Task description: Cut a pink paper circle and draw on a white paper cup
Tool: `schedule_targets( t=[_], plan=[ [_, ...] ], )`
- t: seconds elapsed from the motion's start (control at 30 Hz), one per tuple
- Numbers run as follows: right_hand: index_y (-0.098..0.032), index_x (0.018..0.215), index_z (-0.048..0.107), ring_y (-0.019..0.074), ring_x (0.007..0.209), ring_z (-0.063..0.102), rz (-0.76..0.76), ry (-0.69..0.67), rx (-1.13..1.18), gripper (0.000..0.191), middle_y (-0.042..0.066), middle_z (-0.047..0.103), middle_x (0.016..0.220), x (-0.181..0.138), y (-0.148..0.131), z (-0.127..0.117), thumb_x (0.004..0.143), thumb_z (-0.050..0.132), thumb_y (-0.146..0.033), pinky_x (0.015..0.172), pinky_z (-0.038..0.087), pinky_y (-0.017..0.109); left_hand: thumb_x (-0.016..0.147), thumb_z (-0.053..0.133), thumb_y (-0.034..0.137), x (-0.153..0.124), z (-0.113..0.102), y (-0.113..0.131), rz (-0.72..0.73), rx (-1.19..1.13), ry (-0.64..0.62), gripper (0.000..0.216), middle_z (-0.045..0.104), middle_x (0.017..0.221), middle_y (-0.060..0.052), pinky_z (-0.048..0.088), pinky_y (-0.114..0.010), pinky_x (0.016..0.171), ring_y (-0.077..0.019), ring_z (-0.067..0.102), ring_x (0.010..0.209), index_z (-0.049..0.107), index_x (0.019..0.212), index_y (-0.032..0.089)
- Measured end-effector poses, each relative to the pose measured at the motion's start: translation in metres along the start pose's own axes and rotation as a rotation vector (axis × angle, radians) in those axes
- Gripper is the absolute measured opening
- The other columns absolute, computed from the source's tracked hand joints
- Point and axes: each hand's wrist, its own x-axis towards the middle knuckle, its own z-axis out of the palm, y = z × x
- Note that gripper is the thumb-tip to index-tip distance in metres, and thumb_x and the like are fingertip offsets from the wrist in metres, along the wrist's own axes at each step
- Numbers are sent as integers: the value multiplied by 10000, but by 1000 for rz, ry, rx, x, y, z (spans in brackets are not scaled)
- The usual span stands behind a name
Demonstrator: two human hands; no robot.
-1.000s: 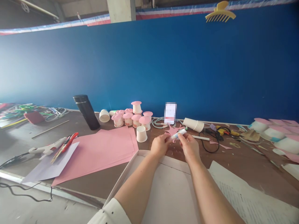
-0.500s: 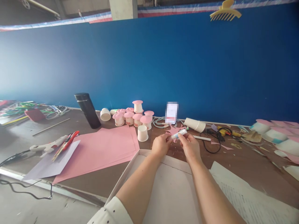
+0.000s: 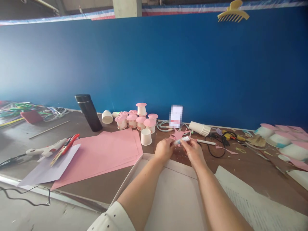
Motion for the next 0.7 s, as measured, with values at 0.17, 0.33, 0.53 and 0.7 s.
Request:
schedule_targets(
  t=[0.17,0.33,0.53,0.7],
  plan=[
    [-176,738,669,154,524,523,-14,-11,17,423,5,613,548,1,2,2,632,718,-582,517,360,258,860,613,308,-1,0,-1,9,52,11,156,716,871,-43,444,-266,738,-184,623,812,720,875,197],
    [-180,700,666,161,525,531,-3,23,-25,436,6,598,516,3,10,5,683,641,-615,509,354,255,866,604,320,-2,1,6,-11,51,-21,176,732,928,-38,452,-269,769,-192,646,864,725,958,230],
    [-190,775,717,230,679,625,196,313,-465,409,69,685,673,25,19,-37,782,470,-516,595,429,294,840,635,422,-6,-5,11,-116,50,-3,443,703,1158,-54,469,-280,821,-205,657,968,614,1253,260],
    [-95,1091,702,415,922,626,310,421,-599,507,265,675,961,29,16,-74,750,550,-438,737,463,454,899,539,390,-6,-7,8,-149,153,-13,377,687,1159,-94,471,-298,831,-227,642,1031,622,1227,224]
  ],
)
